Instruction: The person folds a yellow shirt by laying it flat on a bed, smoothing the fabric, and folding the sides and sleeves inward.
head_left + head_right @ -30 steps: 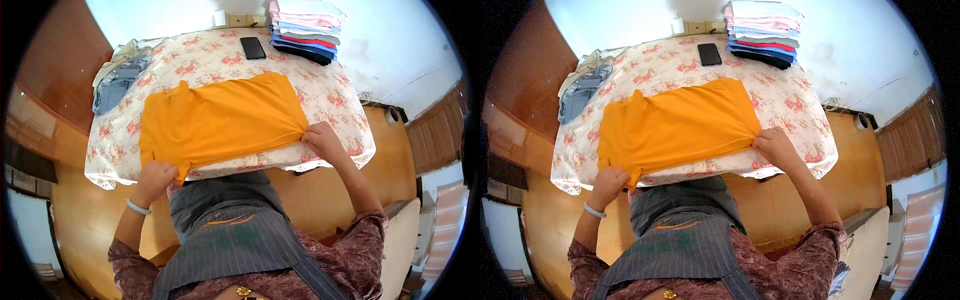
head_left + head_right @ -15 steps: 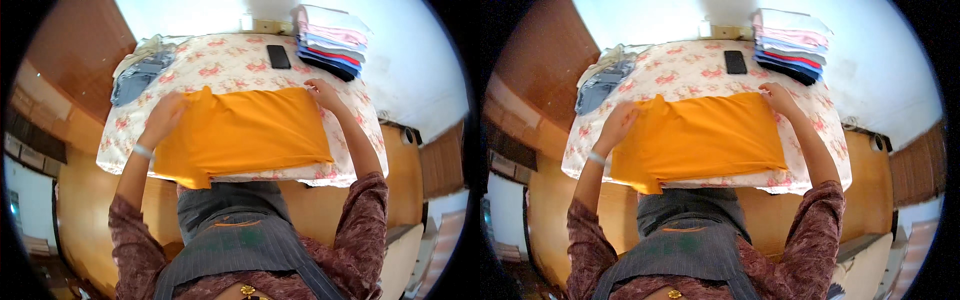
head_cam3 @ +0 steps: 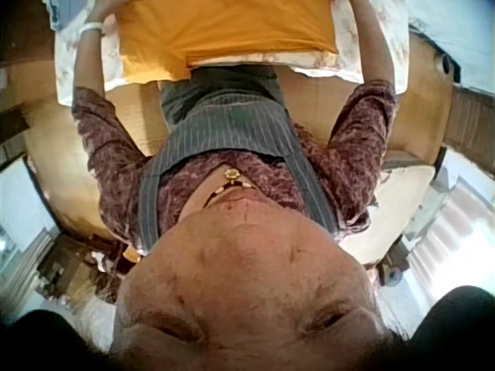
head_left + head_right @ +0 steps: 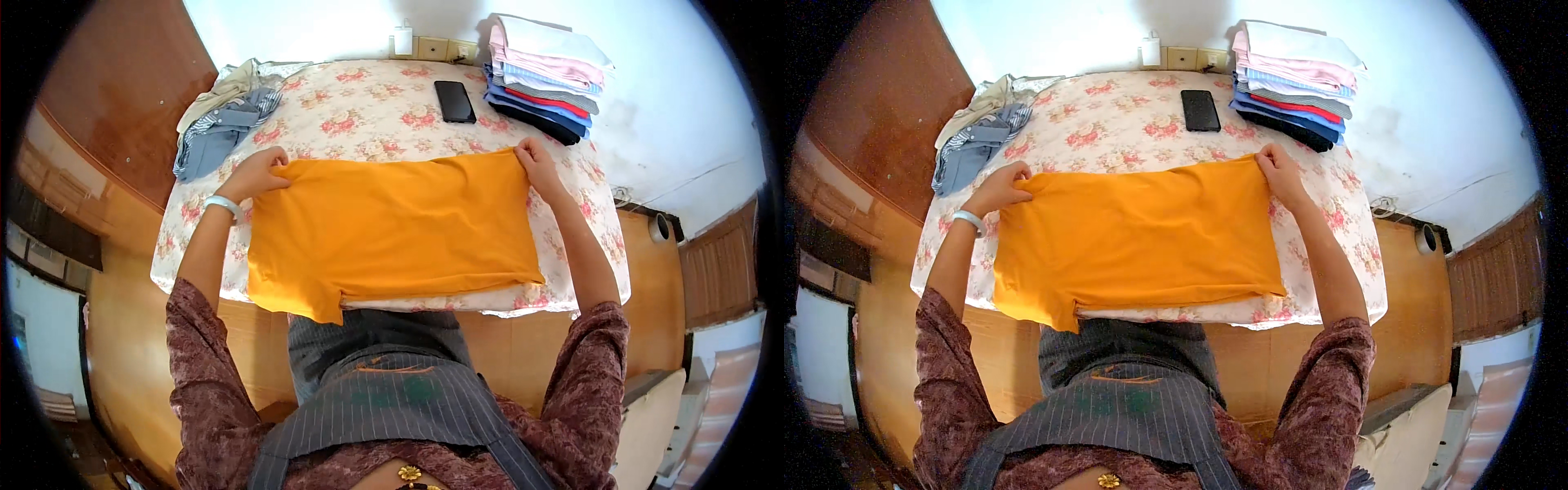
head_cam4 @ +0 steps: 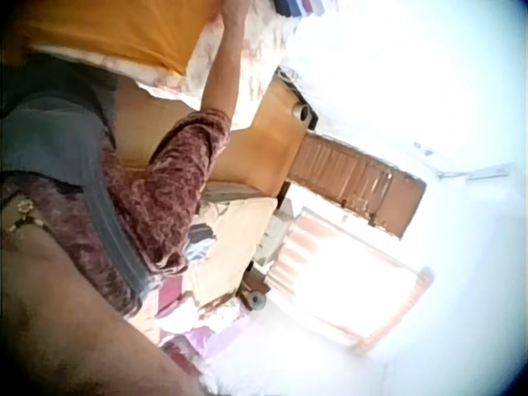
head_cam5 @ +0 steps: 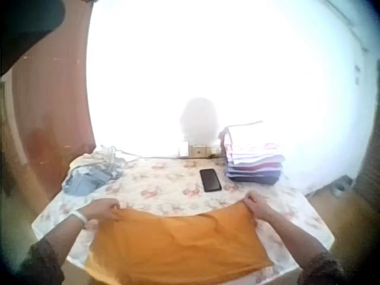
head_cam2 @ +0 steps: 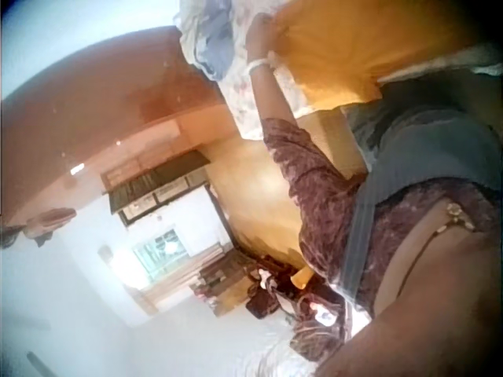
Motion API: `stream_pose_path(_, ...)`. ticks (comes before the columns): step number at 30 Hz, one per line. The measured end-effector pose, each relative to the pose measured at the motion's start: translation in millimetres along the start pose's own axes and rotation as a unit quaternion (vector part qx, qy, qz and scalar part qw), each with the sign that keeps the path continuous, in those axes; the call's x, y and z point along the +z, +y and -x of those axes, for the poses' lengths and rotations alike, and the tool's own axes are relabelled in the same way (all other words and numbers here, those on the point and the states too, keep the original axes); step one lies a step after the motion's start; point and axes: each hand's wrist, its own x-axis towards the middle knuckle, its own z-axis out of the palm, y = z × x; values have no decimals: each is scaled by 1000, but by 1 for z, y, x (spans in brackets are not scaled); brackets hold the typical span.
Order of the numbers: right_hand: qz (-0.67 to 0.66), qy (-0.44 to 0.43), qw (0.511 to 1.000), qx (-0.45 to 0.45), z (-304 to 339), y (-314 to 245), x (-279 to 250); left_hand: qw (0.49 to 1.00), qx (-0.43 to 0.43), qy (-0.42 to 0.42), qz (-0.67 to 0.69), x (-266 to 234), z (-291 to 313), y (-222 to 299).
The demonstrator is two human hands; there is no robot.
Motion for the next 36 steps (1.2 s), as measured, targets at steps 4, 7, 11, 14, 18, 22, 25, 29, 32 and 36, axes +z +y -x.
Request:
stream_pose_path(4, 95, 86, 989, -77, 1, 15, -7, 986, -85, 33, 141, -12, 9, -15)
stream_pose_path(7, 129, 116, 980, -99, 2, 7, -8, 966, -83, 83, 230, -12, 12, -34)
stream_pose_path(11, 222, 135, 960, -101, -8, 12, 2, 954, -60, 156, 249, 4, 5, -54)
stream_pose_path(14, 253, 125, 957, -59, -19, 9, 14, 969, -72, 212, 103, 11, 0, -46)
stream_pose_path(18, 293, 171, 938, -78, -36, 50, -8, 971, -58, 231, -15, 23, -1, -52)
stream_pose_path(22, 267, 243, 932, 6, -34, 52, -36, 962, -102, 239, -87, 14, 10, -36)
stream_pose_path(25, 286, 153, 939, -116, -22, 27, -21, 941, -44, 265, -206, 20, 21, -16)
stream_pose_path(29, 362, -36, 906, -216, 11, 11, 18, 957, 107, 127, -239, 39, 24, -7)
stream_pose_path(32, 460, -121, 872, -112, 24, 14, 9, 966, -17, 55, -254, 34, 33, -24)
stream_pose_path(36, 488, -73, 863, 109, 27, 12, -16, 941, -176, 50, -285, 19, 55, 4)
